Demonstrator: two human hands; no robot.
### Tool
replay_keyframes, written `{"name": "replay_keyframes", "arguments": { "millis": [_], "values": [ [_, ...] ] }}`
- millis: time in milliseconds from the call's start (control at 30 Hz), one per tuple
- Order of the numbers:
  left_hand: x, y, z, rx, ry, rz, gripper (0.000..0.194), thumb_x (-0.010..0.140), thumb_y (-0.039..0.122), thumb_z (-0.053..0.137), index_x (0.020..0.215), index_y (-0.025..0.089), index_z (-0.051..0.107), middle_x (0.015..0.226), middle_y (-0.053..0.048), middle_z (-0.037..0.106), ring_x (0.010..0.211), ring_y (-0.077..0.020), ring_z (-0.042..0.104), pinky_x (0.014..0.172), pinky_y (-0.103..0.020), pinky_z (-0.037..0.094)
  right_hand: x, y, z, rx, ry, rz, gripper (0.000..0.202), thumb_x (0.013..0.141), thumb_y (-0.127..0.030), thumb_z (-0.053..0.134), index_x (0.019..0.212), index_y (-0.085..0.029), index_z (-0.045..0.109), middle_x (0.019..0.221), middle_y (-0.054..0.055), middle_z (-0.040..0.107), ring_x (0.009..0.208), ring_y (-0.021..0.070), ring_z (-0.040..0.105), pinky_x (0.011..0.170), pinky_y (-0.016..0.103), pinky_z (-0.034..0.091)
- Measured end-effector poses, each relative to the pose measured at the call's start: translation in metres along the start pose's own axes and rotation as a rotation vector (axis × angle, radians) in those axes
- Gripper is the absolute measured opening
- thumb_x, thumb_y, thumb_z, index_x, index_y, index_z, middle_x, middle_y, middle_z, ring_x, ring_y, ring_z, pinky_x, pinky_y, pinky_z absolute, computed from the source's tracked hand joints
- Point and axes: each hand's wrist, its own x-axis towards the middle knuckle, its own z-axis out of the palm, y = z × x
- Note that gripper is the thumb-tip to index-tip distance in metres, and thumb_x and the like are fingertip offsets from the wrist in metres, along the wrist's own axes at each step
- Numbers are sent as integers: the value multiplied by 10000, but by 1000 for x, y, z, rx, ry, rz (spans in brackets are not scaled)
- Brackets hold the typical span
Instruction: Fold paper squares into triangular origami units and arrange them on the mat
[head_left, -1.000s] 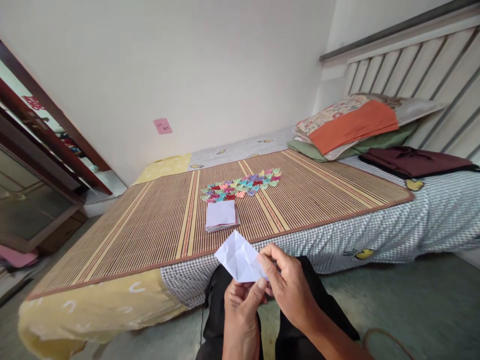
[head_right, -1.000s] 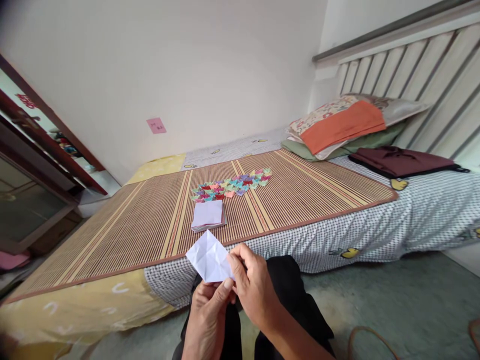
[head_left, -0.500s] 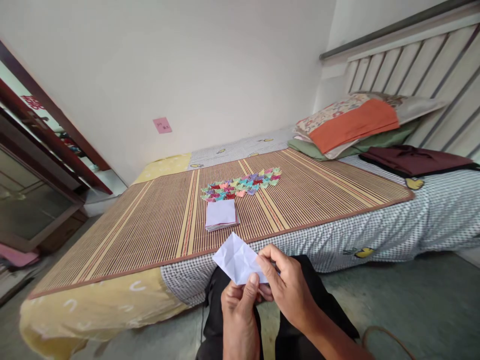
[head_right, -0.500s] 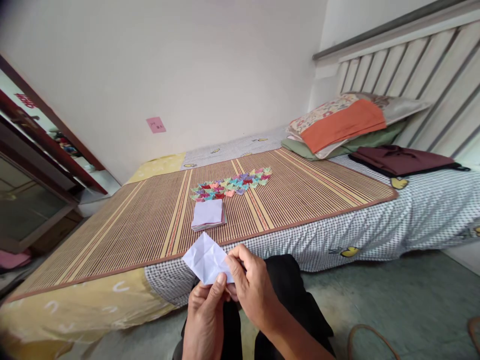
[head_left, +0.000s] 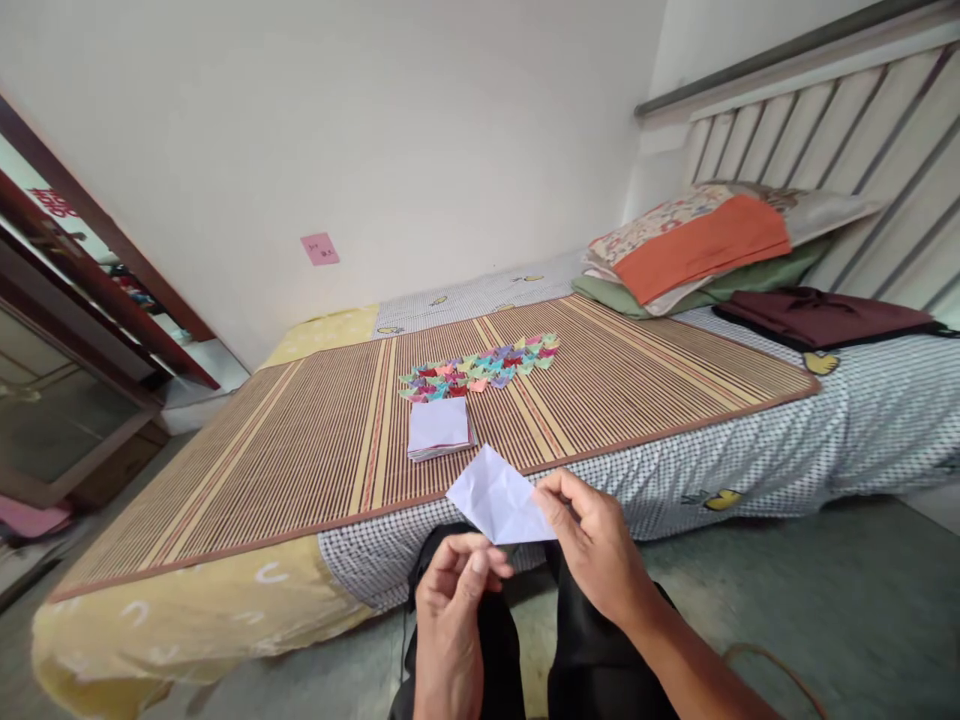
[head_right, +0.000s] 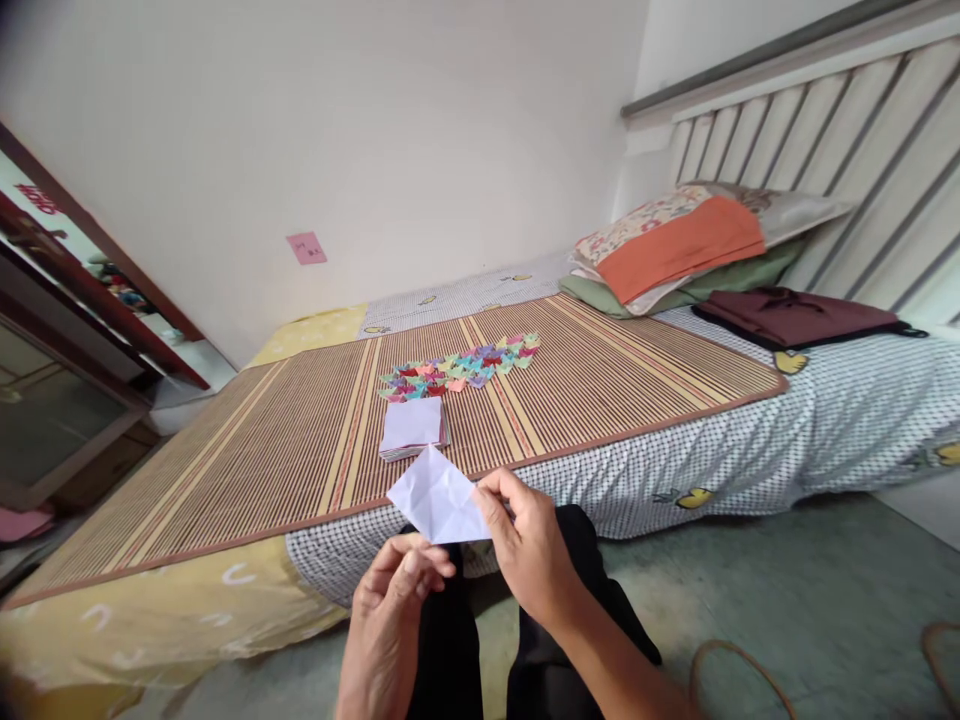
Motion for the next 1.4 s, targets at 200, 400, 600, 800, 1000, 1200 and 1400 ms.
{"name": "replay_keyframes", "arguments": {
  "millis": [200, 400, 600, 800, 1000, 1200, 1400],
  "values": [
    [1, 4, 16, -137, -28, -106, 278, 728, 358, 899, 806, 131, 759, 736, -49, 695, 673, -159, 579, 647, -269, 486, -6, -10, 10, 151, -183, 19, 275, 1036, -324, 481, 777, -230, 497, 611, -53, 514, 527, 125, 532, 524, 218, 407],
    [-1, -3, 16, -211, 55, -92, 227, 729, 294, 902, 790, 164, 726, 759, -1, 651, 717, -146, 538, 687, -257, 473, -9, -8, 12, 196, -213, 47, 257, 1036, -320, 505, 803, -218, 543, 652, -35, 563, 578, 132, 576, 557, 213, 450],
    [-1, -9, 10, -70, 94, -50, 257, 767, 361, 875, 738, 139, 750, 734, -20, 682, 735, -168, 567, 731, -270, 471, -10, -9, 13, 196, -161, 99, 219, 992, -334, 578, 813, -207, 579, 670, -24, 605, 600, 143, 603, 583, 228, 472],
    [1, 0, 18, -293, 91, -132, 207, 668, 213, 917, 751, 156, 736, 747, -2, 647, 706, -144, 554, 703, -250, 479, -11, -8, 12, 374, -320, 279, 313, 880, -414, 748, 730, -189, 589, 643, -36, 595, 597, 124, 551, 555, 207, 436],
    [2, 1, 21, -339, 33, -160, 204, 694, 223, 903, 730, 138, 721, 727, -20, 635, 670, -143, 551, 677, -267, 496, -15, -1, 16, 377, -329, 387, 341, 877, -443, 739, 704, -186, 596, 587, -34, 575, 502, 108, 519, 472, 196, 419],
    [6, -4, 11, -280, 39, -163, 248, 697, 244, 921, 710, 126, 704, 681, -12, 615, 655, -134, 542, 637, -247, 464, -13, -6, 13, 327, -338, 415, 287, 855, -328, 708, 644, -189, 572, 536, -37, 567, 462, 101, 511, 437, 184, 407],
    [9, -2, 8, -254, 107, -141, 280, 693, 284, 941, 761, 118, 725, 714, -15, 623, 662, -121, 532, 626, -228, 451, -15, -4, 1, 314, -295, 360, 296, 879, -337, 651, 649, -201, 525, 535, -52, 527, 457, 94, 469, 443, 189, 368]
  ]
}}
